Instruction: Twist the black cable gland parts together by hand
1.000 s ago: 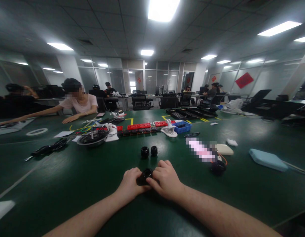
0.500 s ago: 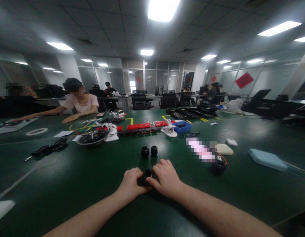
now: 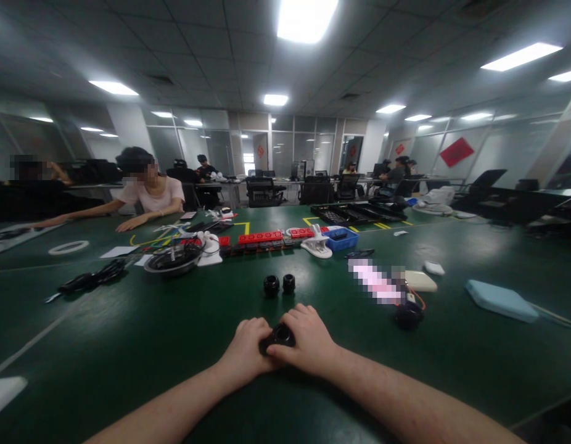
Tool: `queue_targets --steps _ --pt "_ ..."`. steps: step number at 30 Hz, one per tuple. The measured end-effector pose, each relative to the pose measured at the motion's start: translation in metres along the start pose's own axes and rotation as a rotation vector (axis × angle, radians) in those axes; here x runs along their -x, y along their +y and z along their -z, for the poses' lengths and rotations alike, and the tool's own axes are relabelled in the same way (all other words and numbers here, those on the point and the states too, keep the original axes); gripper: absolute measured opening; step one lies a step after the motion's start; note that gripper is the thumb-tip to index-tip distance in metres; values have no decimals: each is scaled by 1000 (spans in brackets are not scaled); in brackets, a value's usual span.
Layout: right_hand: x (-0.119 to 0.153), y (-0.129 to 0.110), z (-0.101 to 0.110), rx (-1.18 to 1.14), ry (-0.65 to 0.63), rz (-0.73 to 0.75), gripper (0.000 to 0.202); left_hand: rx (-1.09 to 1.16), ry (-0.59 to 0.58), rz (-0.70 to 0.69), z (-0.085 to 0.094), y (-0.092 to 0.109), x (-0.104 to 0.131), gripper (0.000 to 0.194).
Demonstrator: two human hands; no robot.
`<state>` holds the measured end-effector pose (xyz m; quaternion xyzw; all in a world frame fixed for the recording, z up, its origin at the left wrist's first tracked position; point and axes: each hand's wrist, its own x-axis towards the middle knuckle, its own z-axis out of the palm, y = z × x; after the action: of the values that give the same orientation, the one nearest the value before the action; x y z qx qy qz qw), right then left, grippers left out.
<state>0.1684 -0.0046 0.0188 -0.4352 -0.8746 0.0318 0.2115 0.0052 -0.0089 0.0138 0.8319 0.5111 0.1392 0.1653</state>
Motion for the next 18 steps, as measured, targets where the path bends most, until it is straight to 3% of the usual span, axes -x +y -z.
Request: queue_targets --steps 6,18 --pt "2 -4 -2 -88 56 -44 32 14 -2 38 1 1 0 31" --pt "3 -7 1 -66 49 -28 28 65 -15 71 6 6 3 30"
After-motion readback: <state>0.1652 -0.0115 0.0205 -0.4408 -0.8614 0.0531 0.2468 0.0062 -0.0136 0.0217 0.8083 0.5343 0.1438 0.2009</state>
